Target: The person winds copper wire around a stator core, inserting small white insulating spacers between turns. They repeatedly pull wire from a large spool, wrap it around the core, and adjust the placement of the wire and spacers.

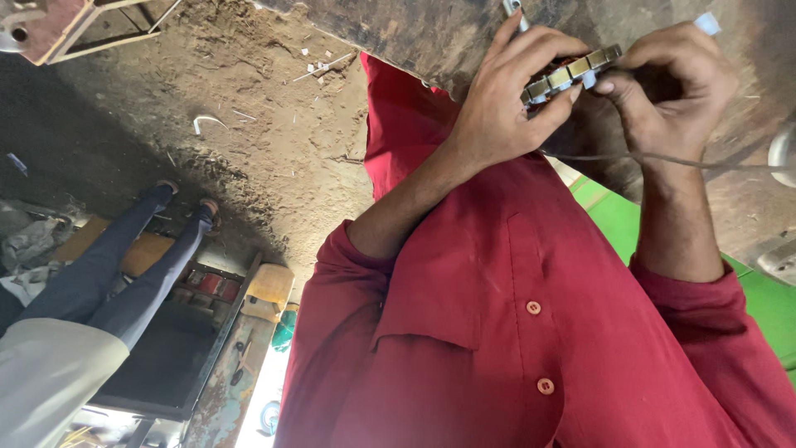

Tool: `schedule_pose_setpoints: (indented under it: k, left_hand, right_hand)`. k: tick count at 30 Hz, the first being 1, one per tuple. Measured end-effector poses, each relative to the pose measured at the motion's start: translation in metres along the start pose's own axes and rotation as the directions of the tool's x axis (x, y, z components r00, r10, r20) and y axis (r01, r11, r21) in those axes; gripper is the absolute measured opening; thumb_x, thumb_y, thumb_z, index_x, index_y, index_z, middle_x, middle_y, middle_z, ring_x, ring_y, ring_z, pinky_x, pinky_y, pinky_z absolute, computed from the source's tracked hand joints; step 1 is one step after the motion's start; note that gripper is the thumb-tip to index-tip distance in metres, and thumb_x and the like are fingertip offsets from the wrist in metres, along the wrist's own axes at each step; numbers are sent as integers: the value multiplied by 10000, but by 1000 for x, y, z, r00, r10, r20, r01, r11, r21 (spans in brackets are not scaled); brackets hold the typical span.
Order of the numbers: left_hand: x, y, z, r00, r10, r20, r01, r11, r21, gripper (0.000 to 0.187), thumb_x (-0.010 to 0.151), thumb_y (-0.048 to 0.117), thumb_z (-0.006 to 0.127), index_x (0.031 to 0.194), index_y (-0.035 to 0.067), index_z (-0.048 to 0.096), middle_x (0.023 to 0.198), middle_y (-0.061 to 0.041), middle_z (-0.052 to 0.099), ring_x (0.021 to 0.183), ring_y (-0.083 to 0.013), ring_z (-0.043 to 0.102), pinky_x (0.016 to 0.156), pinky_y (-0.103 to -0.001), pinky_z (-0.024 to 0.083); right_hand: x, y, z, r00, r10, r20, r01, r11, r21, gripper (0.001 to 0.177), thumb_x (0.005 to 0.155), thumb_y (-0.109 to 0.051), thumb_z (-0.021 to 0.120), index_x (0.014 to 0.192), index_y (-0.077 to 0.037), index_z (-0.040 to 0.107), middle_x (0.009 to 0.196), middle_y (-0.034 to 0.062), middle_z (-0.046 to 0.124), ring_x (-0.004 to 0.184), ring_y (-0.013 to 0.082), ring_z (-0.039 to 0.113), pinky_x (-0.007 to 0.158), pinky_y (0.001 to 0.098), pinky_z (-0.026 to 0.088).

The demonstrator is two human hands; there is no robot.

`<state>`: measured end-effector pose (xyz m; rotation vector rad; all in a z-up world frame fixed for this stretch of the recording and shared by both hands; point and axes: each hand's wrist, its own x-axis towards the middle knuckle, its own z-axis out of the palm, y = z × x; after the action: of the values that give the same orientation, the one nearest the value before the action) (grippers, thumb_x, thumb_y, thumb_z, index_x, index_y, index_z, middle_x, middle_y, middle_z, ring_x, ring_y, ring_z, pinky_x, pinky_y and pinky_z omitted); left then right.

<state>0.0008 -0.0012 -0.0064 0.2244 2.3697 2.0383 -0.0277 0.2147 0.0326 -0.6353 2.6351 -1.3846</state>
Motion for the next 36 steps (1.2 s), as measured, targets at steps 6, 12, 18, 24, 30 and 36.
schedule_pose_setpoints:
  k: [6, 12, 18, 24, 30, 36]
  left_hand:
    - [2, -2, 0, 1000, -13, 19, 13, 1000, 9, 305, 889, 161, 738, 1178, 116, 652, 1125, -34, 687, 1177, -213, 672, 1304, -510, 251]
    - [1, -1, -1, 999, -28, 32, 28, 1000, -4, 313, 888, 151, 736, 1185, 102, 651, 1122, -46, 684, 1165, -218, 674, 1287, -501, 260]
    - [5, 2, -4, 998, -22, 56, 24, 1000, -19, 332, 885, 133, 742, 1201, 87, 650, 1134, -66, 690, 1138, -242, 694, 1316, -539, 244]
    - [8, 10, -5, 997, -56, 58, 57, 998, -14, 322, 850, 88, 762, 1157, 70, 669, 1074, -71, 699, 1065, -238, 717, 1319, -561, 261]
    - [7, 14, -6, 995, -94, 34, 95, 995, -31, 300, 856, 88, 764, 1142, 68, 677, 1074, -72, 712, 1065, -239, 718, 1309, -558, 274]
    - [11, 15, -5, 997, -74, 38, 74, 997, 3, 270, 873, 85, 752, 1132, 70, 677, 1065, -70, 708, 1062, -240, 715, 1298, -554, 288]
  right_hand:
    - [-14, 17, 6, 972, 234, 37, -227, 878, 421, 492, 1034, 73, 816, 1282, 13, 396, 1187, 139, 548, 1019, 156, 639, 908, 295, 667]
    - [-22, 23, 8, 985, 172, 33, -174, 939, 297, 479, 1049, 109, 770, 1312, 15, 380, 1209, 182, 549, 1064, 187, 629, 897, 311, 646]
    - [-9, 5, 13, 991, 135, -1, -132, 968, 213, 383, 1046, 171, 736, 1282, 62, 454, 1235, 223, 613, 1100, 235, 698, 891, 329, 634]
    - [19, -10, -2, 992, 99, 75, -103, 993, 49, 323, 929, 65, 846, 1182, 45, 647, 1164, 178, 715, 1026, 228, 742, 830, 298, 613]
    - [28, -33, -6, 999, 40, 32, -41, 999, 26, 210, 947, 55, 819, 1110, -2, 700, 1220, 191, 692, 1050, 281, 747, 876, 319, 620]
    - [18, -50, 0, 999, -38, 24, 44, 944, -327, 201, 884, -18, 864, 1042, -5, 740, 1107, 165, 681, 927, 255, 724, 805, 341, 598]
